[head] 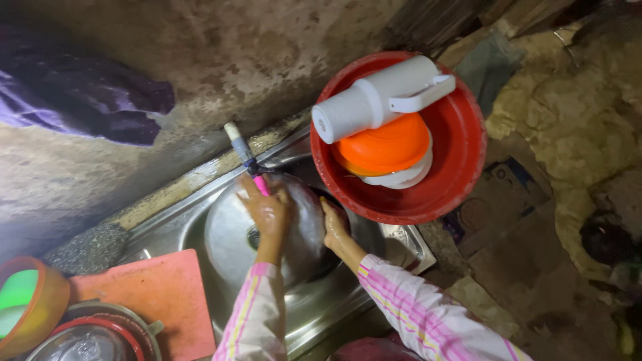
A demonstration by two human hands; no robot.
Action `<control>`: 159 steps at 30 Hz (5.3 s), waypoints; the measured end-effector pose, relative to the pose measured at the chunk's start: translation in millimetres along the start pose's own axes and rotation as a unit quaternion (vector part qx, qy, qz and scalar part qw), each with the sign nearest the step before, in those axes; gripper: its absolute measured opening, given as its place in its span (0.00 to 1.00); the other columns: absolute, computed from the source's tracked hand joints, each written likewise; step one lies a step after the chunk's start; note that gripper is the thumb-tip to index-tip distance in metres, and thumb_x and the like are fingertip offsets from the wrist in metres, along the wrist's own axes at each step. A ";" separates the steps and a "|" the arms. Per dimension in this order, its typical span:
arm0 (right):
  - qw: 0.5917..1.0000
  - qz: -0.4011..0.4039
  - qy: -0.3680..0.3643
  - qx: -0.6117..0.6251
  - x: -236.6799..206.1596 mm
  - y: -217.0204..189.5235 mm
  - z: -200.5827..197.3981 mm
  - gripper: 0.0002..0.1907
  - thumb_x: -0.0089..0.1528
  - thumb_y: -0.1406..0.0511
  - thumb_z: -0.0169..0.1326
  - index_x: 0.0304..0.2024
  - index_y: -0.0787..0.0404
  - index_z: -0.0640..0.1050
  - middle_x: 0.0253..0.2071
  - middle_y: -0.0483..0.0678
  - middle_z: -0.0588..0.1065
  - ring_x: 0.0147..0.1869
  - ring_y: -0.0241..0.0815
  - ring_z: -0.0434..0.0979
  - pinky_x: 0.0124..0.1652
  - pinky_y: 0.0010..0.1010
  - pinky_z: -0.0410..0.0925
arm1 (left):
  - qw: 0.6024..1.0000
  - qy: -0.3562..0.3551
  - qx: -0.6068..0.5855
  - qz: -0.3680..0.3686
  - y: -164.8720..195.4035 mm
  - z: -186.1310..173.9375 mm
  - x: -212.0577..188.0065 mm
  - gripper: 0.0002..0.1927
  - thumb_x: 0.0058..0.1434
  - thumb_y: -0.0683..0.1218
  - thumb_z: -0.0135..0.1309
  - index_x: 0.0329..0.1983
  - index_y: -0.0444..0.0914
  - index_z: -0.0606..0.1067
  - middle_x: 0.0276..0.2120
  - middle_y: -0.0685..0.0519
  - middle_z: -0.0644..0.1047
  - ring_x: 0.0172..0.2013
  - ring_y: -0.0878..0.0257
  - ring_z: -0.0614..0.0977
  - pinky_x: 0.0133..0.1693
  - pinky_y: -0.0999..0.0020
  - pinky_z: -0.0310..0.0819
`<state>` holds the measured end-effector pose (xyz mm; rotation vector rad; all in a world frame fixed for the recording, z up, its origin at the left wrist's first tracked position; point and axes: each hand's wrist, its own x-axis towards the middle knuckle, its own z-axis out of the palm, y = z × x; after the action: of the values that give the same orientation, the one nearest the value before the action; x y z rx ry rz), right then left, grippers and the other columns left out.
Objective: The person washes dishes at a kitchen sink. They scrub a white insulated tumbler with a sponge, rinse it under the tap, then scrub and rinse a large metal pot lid, followed by cups, a metal bowl, and an orange bowl, placing cleaned items aside.
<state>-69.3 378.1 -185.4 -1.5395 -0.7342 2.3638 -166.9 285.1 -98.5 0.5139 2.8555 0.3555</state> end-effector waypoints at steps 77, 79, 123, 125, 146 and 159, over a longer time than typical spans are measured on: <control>0.891 0.164 -0.414 -0.090 -23.7 42.2 18.3 0.18 0.64 0.62 0.48 0.53 0.63 0.77 0.52 0.51 0.79 0.55 0.49 0.80 0.56 0.46 0.75 | 0.738 0.271 -0.551 -0.280 -234.1 -98.4 -140.1 0.23 0.80 0.52 0.47 0.31 0.33 0.71 0.27 0.52 0.73 0.29 0.64 0.70 0.32 0.66 0.63; 0.861 0.202 -0.465 -0.045 -19.3 38.1 25.4 0.22 0.66 0.56 0.50 0.54 0.66 0.77 0.51 0.54 0.79 0.54 0.50 0.80 0.54 0.45 0.74 | 0.738 0.322 -0.558 -0.201 -243.0 -103.0 -153.8 0.26 0.82 0.51 0.47 0.26 0.34 0.69 0.22 0.56 0.71 0.24 0.68 0.68 0.28 0.68 0.61; 0.554 -0.637 -0.233 -0.482 -95.9 -103.8 105.9 0.12 0.60 0.72 0.55 0.47 0.64 0.79 0.41 0.56 0.78 0.46 0.59 0.78 0.45 0.43 0.71 | 0.516 -0.052 -0.782 -0.345 -183.0 21.6 -136.8 0.39 0.49 0.31 0.44 0.67 0.42 0.67 0.50 0.41 0.76 0.46 0.44 0.81 0.46 0.46 0.80; 0.486 -0.657 -0.215 -0.535 -88.9 -116.6 114.1 0.10 0.61 0.72 0.54 0.43 0.58 0.82 0.39 0.51 0.80 0.45 0.55 0.79 0.45 0.43 0.71 | 0.514 -0.061 -0.789 -0.330 -181.2 19.5 -139.8 0.38 0.49 0.31 0.44 0.68 0.39 0.67 0.49 0.39 0.76 0.45 0.43 0.80 0.44 0.44 0.79; 0.226 -0.416 -0.603 -0.642 -261.7 -149.8 47.8 0.31 0.51 0.49 0.67 0.52 0.54 0.79 0.48 0.49 0.79 0.59 0.48 0.76 0.65 0.59 0.52 | 0.590 -0.071 -0.756 -0.273 -226.8 -7.0 -243.3 0.18 0.61 0.46 0.53 0.50 0.29 0.73 0.42 0.39 0.79 0.43 0.46 0.81 0.44 0.53 0.79; 0.897 -0.195 -0.387 -0.079 -158.3 -222.5 -4.1 0.12 0.70 0.61 0.61 0.49 0.62 0.76 0.46 0.48 0.76 0.51 0.42 0.75 0.52 0.36 0.70 | 0.778 -0.056 -0.625 -0.034 -129.5 -149.8 -196.4 0.33 0.72 0.62 0.33 0.74 0.43 0.63 0.64 0.41 0.72 0.59 0.50 0.76 0.57 0.56 0.73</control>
<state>-16.5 497.8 54.4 -0.3473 -1.2699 2.5840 -65.7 66.0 41.3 0.1128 1.8490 1.8682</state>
